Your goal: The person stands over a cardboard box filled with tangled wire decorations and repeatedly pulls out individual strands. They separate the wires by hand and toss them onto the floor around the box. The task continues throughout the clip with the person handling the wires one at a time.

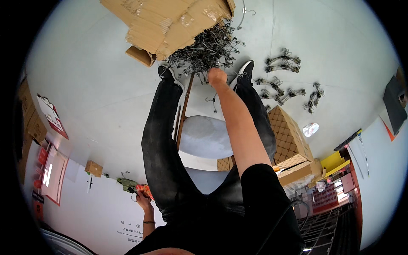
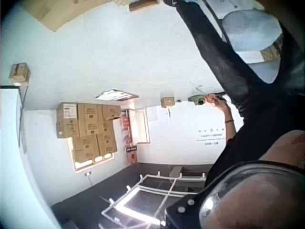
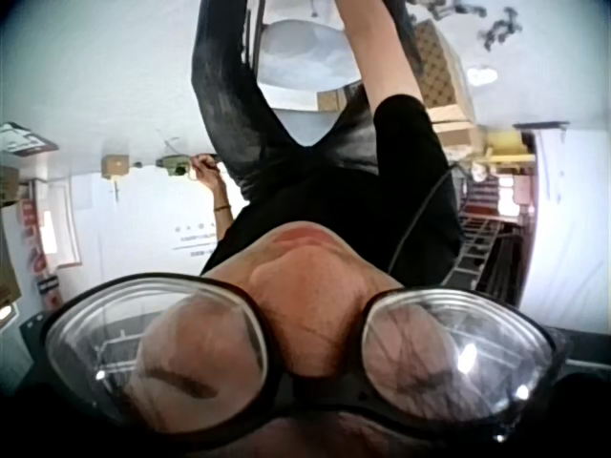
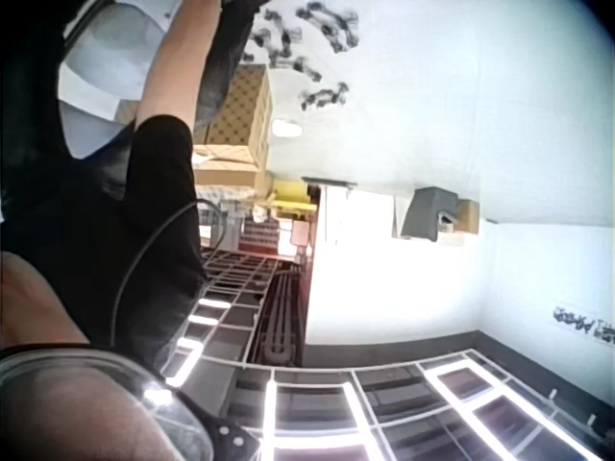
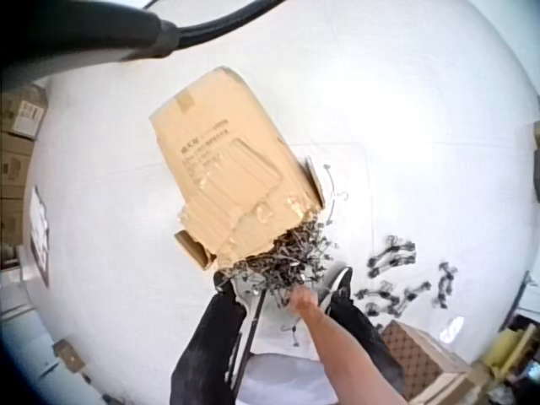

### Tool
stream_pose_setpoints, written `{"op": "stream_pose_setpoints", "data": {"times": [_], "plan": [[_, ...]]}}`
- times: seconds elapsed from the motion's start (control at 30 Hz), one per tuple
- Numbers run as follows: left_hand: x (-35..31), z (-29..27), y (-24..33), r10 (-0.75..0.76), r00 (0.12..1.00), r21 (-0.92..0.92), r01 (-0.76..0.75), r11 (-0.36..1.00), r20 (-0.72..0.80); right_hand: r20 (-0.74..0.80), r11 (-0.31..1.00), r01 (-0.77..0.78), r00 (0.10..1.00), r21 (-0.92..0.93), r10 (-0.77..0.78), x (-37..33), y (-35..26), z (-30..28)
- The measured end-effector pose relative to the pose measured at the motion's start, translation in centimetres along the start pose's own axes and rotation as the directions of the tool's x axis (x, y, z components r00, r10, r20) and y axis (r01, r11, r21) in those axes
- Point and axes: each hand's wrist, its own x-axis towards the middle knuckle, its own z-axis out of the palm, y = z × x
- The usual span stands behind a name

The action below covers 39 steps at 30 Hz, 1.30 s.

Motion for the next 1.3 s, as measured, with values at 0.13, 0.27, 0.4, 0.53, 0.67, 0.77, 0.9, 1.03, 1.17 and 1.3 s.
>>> {"op": "stream_pose_setpoints", "data": {"times": [0.13, 0.27, 0.4, 0.53, 0.67, 0.77, 0.9, 1.03, 1.17, 1.3], "plan": [[1.4, -0.5, -1.8, 0.017, 1.0, 0.025, -0.017, 1.0, -0.013, -0.023, 0.998, 0.057, 0.998, -0.004, -0.057, 0.4, 1.6, 2.0], [0.7, 0.2, -2.2, 0.016, 1.0, 0.06, -0.016, 0.998, 0.008, 0.02, 0.998, 0.028, 0.999, 0.06, -0.029, 0.1, 1.3, 2.1], [0.2, 0.7, -0.7, 0.038, 0.999, 0.073, -0.039, 0.997, 0.024, 0.039, 0.994, 0.01, 0.999, 0.107, -0.014, 0.6, 1.7, 2.0], [0.1, 0.6, -0.4, 0.101, 0.994, 0.105, -0.105, 0.989, 0.041, 0.041, 0.997, 0.07, 0.997, 0.019, -0.071, 0.6, 0.7, 0.0], [-0.1, 0.2, -0.8, 0.109, 0.994, 0.1, -0.108, 0.989, -0.009, 0.021, 0.975, 0.17, 0.985, -0.144, -0.169, 0.5, -0.3, -1.8], [-0.5, 0.5, -0.5, 0.131, 0.991, 0.023, -0.131, 0.991, 0.008, 0.081, 0.967, 0.175, 0.983, -0.185, -0.162, 0.4, -0.5, -3.1], [-1.8, 1.3, -1.0, 0.172, 0.985, 0.045, -0.172, 0.984, -0.001, 0.044, 0.967, 0.161, 0.987, -0.195, -0.156, -2.4, -1.1, -3.8], [-3.3, 1.7, -0.7, 0.131, 0.988, 0.053, -0.136, 0.989, 0.085, 0.053, 0.957, 0.126, 0.992, -0.26, -0.116, -4.0, -3.3, -8.0], [-3.5, 0.3, 0.8, 0.13, 0.988, -0.007, -0.13, 0.992, 0.078, 0.159, 0.948, 0.107, 0.985, -0.299, -0.061, -6.0, -7.6, -14.3], [-5.8, -5.4, 0.1, 0.079, 0.997, -0.055, -0.08, 0.995, -0.02, 0.264, 0.943, 0.135, 0.963, -0.305, -0.052, -11.1, -15.8, -22.8]]}}
